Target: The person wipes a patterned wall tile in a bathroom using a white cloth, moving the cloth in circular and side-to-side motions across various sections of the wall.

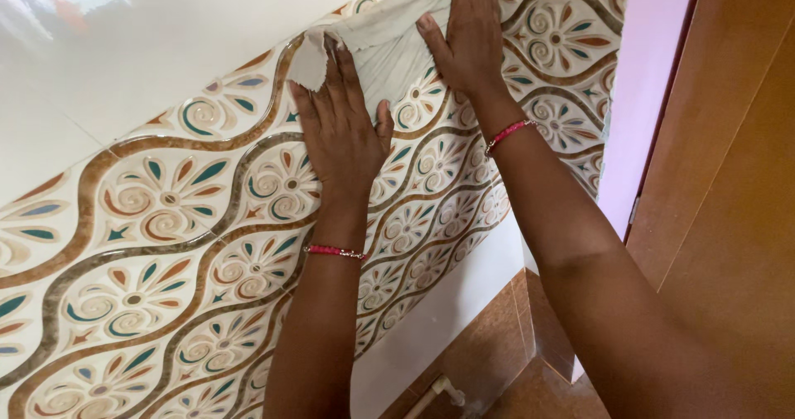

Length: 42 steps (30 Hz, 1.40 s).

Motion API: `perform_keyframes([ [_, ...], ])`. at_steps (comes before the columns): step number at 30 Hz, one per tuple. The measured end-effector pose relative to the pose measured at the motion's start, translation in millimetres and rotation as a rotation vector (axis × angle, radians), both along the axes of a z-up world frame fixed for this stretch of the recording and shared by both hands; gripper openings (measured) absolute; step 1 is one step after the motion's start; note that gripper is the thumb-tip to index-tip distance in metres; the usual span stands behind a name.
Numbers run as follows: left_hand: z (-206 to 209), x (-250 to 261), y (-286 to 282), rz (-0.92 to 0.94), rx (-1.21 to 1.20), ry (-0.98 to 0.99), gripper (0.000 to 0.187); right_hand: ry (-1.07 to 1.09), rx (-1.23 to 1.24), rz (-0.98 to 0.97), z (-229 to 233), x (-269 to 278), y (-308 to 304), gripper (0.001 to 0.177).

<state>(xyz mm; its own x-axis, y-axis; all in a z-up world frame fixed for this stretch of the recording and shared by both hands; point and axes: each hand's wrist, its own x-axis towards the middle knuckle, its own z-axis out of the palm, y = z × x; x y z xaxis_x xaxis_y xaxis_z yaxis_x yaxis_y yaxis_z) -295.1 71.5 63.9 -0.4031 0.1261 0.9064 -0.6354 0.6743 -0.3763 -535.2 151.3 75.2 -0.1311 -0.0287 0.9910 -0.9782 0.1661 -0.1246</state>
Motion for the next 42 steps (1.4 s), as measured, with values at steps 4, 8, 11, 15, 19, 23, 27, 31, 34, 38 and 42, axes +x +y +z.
perform_keyframes([
  [4,-2,0,1,-0.033,0.043,-0.051,0.074,-0.097,0.040,-0.036,-16,4,3,0.086],
  [8,-9,4,1,-0.079,0.069,-0.088,0.074,-0.151,0.051,0.031,-40,12,7,0.086],
  [11,-24,7,2,-0.084,-0.009,-0.052,0.075,-0.168,0.066,0.035,-59,14,9,0.085],
  [15,-48,7,4,-0.065,0.099,-0.136,0.075,-0.213,0.085,0.059,-88,19,12,0.086],
  [19,-77,6,4,-0.054,0.048,-0.106,0.074,-0.245,0.109,0.068,-119,22,16,0.086],
  [23,-107,4,3,-0.042,0.083,-0.151,0.074,-0.269,0.131,0.072,-151,21,18,0.088],
  [27,-133,2,4,0.005,0.147,-0.207,0.072,-0.293,0.143,0.060,-180,17,14,0.089],
  [31,-153,0,6,0.036,0.158,-0.234,0.069,-0.287,0.143,0.078,-207,12,12,0.089],
  [34,-168,0,9,0.018,0.168,-0.228,0.065,-0.367,0.176,0.079,-226,12,11,0.092],
  [38,-183,-4,10,0.048,0.189,-0.278,0.064,-0.406,0.192,0.073,-250,13,10,0.092],
  [42,-197,-5,13,0.074,0.205,-0.314,0.063,-0.432,0.184,0.079,-272,14,11,0.090],
])
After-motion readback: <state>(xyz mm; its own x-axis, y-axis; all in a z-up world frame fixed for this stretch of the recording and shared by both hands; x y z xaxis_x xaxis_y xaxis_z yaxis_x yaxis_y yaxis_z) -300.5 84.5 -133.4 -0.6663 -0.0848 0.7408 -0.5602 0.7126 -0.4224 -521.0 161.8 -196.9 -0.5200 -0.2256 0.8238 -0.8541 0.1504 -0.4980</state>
